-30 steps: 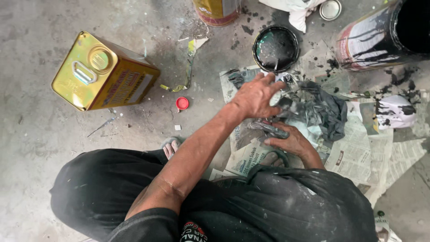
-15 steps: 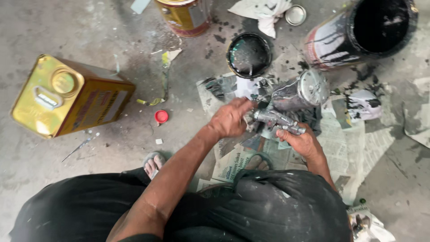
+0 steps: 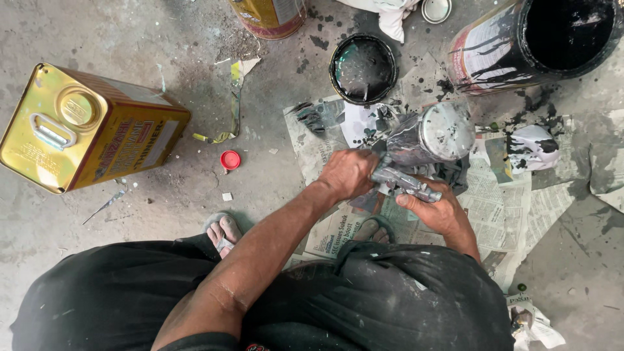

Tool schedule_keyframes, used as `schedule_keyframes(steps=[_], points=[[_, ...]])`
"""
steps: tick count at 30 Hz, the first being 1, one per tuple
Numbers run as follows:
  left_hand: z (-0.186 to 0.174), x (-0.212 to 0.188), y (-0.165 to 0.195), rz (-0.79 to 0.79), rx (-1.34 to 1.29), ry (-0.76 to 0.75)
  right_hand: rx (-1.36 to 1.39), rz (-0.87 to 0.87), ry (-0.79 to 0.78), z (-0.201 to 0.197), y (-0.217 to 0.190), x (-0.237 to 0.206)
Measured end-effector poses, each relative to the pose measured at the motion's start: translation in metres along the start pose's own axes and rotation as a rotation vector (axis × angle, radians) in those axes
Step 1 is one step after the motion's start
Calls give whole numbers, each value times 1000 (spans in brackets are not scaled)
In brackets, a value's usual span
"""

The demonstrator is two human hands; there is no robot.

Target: The person cleans a paint sprayer by wiping it with a cloth, pouring thinner into its container, and wiping the nozzle and lid. The person then pours more thinner into the container and wipes the sprayer again.

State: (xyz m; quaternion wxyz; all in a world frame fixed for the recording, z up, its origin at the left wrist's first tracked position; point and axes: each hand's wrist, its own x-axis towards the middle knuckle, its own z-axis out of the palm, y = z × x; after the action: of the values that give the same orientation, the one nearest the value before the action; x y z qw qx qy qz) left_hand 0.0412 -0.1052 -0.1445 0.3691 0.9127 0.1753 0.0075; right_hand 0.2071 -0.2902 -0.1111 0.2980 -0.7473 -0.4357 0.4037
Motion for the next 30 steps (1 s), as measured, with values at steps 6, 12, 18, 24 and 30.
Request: schedule_keyframes(steps=[6,12,18,24,30], points=[[9,11,1,-65,-36,-270,100,2,-9,-10,-7,-9],[-2,19,13,-158,-508,-615,264,241,-88,-30,-9,-27],[-8,28,18,56,-888,-212,552,83,56,-43,-15,-35],[3,29,13,-283,-962,-458,642,63,69,-41,-23,-32],[-1,24,6,-236,-1253,-189,584,30,115,-34,-21,-24]])
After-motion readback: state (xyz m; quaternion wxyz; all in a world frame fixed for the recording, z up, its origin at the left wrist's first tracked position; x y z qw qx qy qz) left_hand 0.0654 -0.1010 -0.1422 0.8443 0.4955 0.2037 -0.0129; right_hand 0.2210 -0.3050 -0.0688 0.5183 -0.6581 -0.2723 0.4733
